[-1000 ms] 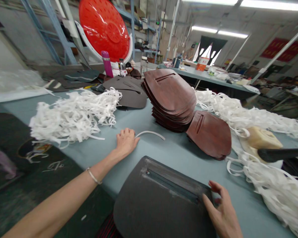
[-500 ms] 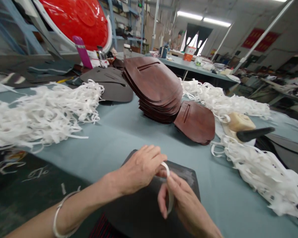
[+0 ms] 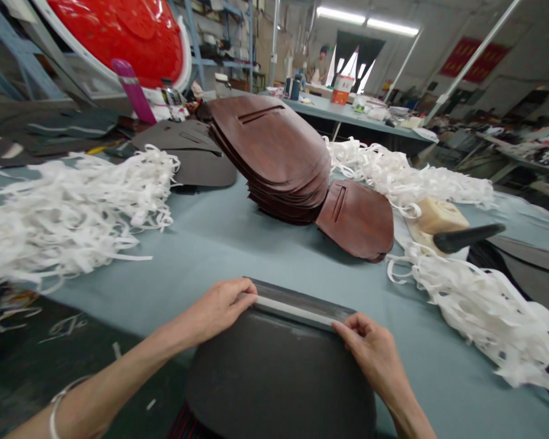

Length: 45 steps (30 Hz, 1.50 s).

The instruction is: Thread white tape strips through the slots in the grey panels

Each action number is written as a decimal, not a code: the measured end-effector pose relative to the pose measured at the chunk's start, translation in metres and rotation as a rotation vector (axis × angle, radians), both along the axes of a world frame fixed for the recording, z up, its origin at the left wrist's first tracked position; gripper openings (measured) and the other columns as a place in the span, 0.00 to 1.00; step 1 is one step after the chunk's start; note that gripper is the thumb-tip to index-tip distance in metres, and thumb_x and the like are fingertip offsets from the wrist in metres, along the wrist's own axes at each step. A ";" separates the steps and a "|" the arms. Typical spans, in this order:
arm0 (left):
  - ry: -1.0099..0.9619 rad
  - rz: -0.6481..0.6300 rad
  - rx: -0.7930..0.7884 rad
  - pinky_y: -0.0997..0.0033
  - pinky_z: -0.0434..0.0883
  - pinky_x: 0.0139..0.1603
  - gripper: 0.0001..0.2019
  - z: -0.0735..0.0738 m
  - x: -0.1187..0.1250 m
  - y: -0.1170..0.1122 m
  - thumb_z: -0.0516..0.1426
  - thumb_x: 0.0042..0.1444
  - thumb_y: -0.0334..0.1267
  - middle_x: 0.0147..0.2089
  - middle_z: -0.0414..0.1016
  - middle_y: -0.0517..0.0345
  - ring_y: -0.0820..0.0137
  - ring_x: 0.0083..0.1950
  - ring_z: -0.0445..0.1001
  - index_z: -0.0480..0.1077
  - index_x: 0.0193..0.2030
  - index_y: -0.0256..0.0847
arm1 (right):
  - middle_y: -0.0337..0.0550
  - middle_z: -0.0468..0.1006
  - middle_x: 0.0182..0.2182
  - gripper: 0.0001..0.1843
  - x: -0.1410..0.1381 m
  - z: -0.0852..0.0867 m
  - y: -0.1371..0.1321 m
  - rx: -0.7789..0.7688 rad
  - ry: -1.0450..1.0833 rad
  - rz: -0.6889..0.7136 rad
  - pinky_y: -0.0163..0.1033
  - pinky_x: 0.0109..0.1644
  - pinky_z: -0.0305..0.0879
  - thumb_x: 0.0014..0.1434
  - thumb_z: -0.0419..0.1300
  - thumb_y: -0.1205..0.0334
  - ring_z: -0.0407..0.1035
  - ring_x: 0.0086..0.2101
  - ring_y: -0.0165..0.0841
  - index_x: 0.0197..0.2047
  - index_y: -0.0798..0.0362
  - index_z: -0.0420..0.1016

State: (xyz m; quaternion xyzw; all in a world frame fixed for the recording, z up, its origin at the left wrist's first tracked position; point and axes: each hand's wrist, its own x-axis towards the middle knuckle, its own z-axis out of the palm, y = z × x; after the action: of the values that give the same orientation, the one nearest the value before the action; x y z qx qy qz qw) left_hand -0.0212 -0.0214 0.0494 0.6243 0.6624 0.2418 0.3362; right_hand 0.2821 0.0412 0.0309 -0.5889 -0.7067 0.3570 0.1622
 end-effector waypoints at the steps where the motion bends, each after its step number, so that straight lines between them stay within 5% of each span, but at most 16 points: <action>1: -0.001 0.027 -0.004 0.70 0.62 0.38 0.13 -0.001 -0.003 0.003 0.47 0.61 0.45 0.34 0.73 0.60 0.68 0.36 0.70 0.70 0.36 0.43 | 0.37 0.71 0.20 0.19 0.001 -0.003 0.002 0.021 -0.008 -0.003 0.35 0.30 0.56 0.57 0.55 0.45 0.65 0.25 0.33 0.27 0.51 0.71; 5: 0.076 0.164 -0.034 0.72 0.61 0.34 0.12 -0.008 -0.006 0.011 0.49 0.58 0.43 0.29 0.73 0.60 0.68 0.32 0.71 0.71 0.33 0.41 | 0.38 0.75 0.23 0.18 0.006 -0.010 0.008 0.049 -0.053 -0.010 0.36 0.31 0.58 0.59 0.52 0.45 0.67 0.26 0.34 0.33 0.49 0.74; 10: 0.125 0.281 -0.097 0.72 0.61 0.32 0.10 -0.014 -0.007 0.018 0.52 0.54 0.41 0.27 0.74 0.59 0.69 0.30 0.71 0.71 0.30 0.40 | 0.38 0.72 0.20 0.22 0.012 -0.019 0.013 0.057 -0.123 -0.121 0.36 0.29 0.56 0.56 0.52 0.40 0.65 0.24 0.34 0.28 0.49 0.71; 39: 0.364 0.212 -0.378 0.69 0.62 0.36 0.11 -0.017 -0.016 0.038 0.49 0.52 0.44 0.30 0.75 0.59 0.65 0.35 0.73 0.69 0.32 0.42 | 0.35 0.73 0.20 0.10 0.005 -0.014 0.020 0.006 -0.135 -0.237 0.33 0.28 0.51 0.55 0.54 0.56 0.66 0.24 0.30 0.26 0.51 0.70; 43: 0.428 0.255 -0.322 0.68 0.62 0.33 0.11 -0.023 -0.013 0.035 0.50 0.55 0.46 0.30 0.73 0.59 0.65 0.32 0.71 0.67 0.34 0.41 | 0.35 0.72 0.20 0.09 0.004 -0.015 0.020 0.012 -0.169 -0.250 0.33 0.28 0.50 0.55 0.55 0.57 0.65 0.24 0.30 0.26 0.51 0.69; 45: 0.484 0.291 -0.162 0.67 0.64 0.33 0.12 -0.029 -0.009 0.029 0.50 0.56 0.46 0.33 0.73 0.57 0.64 0.32 0.70 0.66 0.39 0.40 | 0.34 0.72 0.20 0.07 0.004 -0.016 0.020 0.030 -0.186 -0.254 0.33 0.28 0.50 0.54 0.56 0.57 0.64 0.24 0.30 0.28 0.51 0.69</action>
State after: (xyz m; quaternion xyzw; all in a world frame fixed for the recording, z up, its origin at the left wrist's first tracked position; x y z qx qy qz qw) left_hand -0.0302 0.0071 0.0200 0.5333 0.8231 0.0779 0.1790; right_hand 0.2861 0.0613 0.0147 -0.7015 -0.6440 0.2668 0.1485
